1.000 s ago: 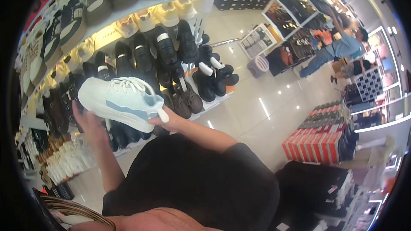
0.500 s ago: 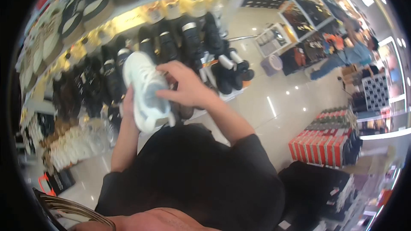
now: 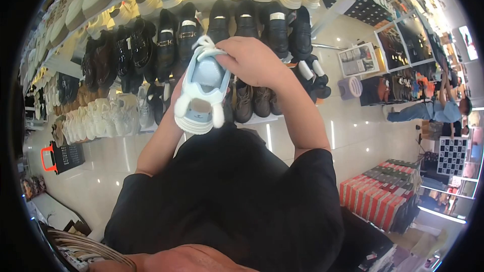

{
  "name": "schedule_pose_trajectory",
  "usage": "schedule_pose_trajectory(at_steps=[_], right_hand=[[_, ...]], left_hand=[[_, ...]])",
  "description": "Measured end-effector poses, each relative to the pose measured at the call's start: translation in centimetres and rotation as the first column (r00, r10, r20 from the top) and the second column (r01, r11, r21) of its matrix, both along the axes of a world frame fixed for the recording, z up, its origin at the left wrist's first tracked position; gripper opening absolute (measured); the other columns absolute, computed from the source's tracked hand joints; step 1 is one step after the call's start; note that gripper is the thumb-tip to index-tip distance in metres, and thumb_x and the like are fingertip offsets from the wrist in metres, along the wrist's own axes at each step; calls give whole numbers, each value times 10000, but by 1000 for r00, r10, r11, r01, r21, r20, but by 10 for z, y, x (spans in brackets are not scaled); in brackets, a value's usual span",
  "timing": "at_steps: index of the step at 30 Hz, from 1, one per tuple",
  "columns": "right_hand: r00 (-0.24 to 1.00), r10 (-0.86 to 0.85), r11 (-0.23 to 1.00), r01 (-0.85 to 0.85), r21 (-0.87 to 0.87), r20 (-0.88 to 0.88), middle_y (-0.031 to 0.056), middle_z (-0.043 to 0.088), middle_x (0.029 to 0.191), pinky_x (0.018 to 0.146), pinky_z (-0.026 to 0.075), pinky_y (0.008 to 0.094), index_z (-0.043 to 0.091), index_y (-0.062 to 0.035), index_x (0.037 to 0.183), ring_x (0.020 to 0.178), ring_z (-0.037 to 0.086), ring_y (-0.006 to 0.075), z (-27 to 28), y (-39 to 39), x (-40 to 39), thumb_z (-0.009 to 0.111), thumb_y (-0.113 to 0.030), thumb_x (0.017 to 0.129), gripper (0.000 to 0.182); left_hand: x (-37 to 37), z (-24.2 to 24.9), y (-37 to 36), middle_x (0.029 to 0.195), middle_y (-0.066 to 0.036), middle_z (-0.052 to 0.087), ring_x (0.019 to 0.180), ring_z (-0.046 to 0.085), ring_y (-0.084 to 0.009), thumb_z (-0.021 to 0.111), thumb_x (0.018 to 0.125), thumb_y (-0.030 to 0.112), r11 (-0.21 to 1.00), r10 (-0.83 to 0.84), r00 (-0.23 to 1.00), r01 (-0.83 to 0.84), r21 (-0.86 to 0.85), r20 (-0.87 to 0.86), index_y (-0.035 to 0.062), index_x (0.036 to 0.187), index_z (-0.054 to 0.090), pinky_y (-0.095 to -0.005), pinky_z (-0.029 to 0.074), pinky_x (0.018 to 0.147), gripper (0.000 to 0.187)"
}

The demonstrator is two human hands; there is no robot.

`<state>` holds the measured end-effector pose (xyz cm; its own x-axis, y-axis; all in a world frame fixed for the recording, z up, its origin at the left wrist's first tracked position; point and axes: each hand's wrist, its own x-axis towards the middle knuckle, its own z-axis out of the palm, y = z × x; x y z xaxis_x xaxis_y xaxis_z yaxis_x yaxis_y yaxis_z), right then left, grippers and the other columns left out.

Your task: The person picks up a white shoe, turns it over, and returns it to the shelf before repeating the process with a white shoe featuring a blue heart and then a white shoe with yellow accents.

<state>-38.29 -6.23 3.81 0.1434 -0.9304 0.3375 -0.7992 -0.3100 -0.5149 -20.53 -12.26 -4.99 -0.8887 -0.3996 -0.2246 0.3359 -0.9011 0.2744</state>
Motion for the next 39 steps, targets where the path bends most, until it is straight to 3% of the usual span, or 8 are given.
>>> schedule_pose_trajectory(at_steps=[3,10,14,21,28,34,37,39], right_hand=[[998,39,998,-36,53,-57,165,592,791,671,455,370,592,17,951,751,567,335,3,-7,-3,523,-166,838,226],[996,84,996,-84,-1,1,166,590,803,663,451,366,588,15,950,742,564,331,1,-11,-1,515,-163,832,225],[997,75,997,-75,-7,29,131,584,835,652,452,353,572,-4,1002,731,569,290,-1,1,6,591,-141,783,259],[929,203,979,-182,-95,308,101,517,985,736,466,326,598,-61,990,858,552,255,-17,36,19,763,-57,583,440],[885,208,976,-159,-151,416,106,494,1027,774,457,320,606,-58,971,932,530,245,-28,51,33,741,9,611,390],[948,-92,990,119,-71,304,126,503,1087,816,448,317,584,-46,1008,958,534,252,-49,43,32,647,12,678,341],[703,-428,902,375,216,567,145,523,1125,814,454,300,563,-5,1065,968,552,237,-76,41,27,629,-24,749,324],[637,-295,948,100,303,712,148,501,1183,873,428,328,546,-2,1114,1051,521,248,-80,39,30,660,-149,767,393]], left_hand=[[8,-4,-2,1196,-131,530,1025,565,-303,363,946,351,980,-99,982,124,155,-160,85,1288,413,-457,489,855,437],[5,4,-3,1154,-155,549,979,582,-320,404,908,448,953,-300,892,296,-63,-339,59,1263,435,-451,509,808,528],[9,-16,-3,1233,-168,508,1100,532,-288,404,919,397,995,-86,963,96,27,-257,53,1319,375,-451,438,935,528],[30,-27,-23,1253,-164,492,1108,529,-277,709,701,381,827,33,995,-81,-556,-97,-26,1324,323,-413,436,942,838],[33,-37,-41,1244,-159,500,1106,530,-275,791,617,307,766,62,985,-152,-625,-163,-23,1313,337,-400,435,932,894],[47,-38,-30,1209,-135,519,1112,515,-246,768,678,258,719,198,980,-152,-678,-10,-32,1299,350,-387,408,952,803],[56,-58,-23,1314,-167,374,1180,433,-275,798,637,206,353,432,901,-133,-926,35,-8,1358,190,-398,381,962,968],[63,-60,-36,1346,-193,288,1220,360,-283,814,592,208,-316,547,819,9,-949,-174,5,1392,96,-410,317,998,1094]])
